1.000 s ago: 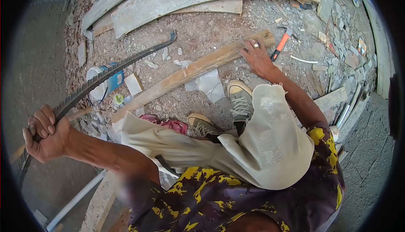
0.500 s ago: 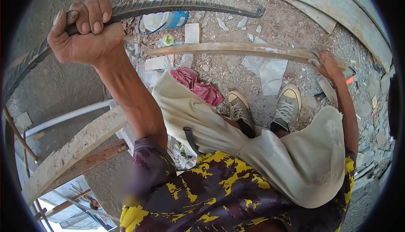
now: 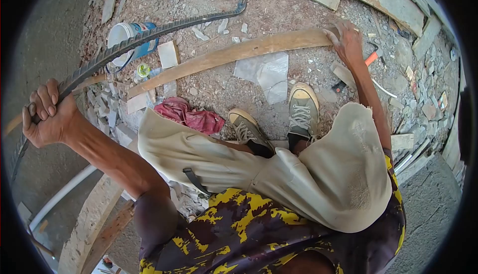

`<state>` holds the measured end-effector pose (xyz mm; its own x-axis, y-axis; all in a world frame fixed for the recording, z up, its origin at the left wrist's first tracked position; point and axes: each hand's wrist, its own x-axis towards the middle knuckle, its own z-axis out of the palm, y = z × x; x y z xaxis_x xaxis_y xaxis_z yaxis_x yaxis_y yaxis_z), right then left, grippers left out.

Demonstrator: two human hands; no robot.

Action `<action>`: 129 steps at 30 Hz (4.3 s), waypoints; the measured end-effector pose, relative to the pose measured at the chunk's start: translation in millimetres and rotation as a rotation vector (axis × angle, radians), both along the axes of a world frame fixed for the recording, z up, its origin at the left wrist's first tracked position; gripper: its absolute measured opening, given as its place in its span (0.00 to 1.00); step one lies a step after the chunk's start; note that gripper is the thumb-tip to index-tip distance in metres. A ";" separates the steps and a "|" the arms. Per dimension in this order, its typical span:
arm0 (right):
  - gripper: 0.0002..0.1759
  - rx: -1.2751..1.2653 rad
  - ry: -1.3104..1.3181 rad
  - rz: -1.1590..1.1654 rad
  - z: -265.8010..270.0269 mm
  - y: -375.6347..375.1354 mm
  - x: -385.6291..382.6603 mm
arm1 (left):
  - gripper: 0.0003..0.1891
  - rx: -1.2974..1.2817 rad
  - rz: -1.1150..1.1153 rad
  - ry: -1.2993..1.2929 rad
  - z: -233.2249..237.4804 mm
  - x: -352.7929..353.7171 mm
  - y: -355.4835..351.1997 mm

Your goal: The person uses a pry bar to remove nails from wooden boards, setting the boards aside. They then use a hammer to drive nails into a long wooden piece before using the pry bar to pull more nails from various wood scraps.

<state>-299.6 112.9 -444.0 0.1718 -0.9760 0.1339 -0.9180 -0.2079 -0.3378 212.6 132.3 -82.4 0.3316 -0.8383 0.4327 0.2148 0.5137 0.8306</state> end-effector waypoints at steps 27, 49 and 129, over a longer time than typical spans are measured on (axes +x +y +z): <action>0.37 0.027 -0.607 -0.627 -6.9 146.3 29.3 | 0.22 -0.231 -0.877 -0.202 86.8 -259.7 -55.8; 0.36 0.112 -0.585 -0.659 -6.9 152.2 17.3 | 0.20 -0.213 -1.103 -0.180 84.8 -304.9 -56.3; 0.24 -0.238 -0.378 -0.462 -1.1 53.7 -16.8 | 0.13 0.654 0.337 0.920 -417.2 127.8 41.5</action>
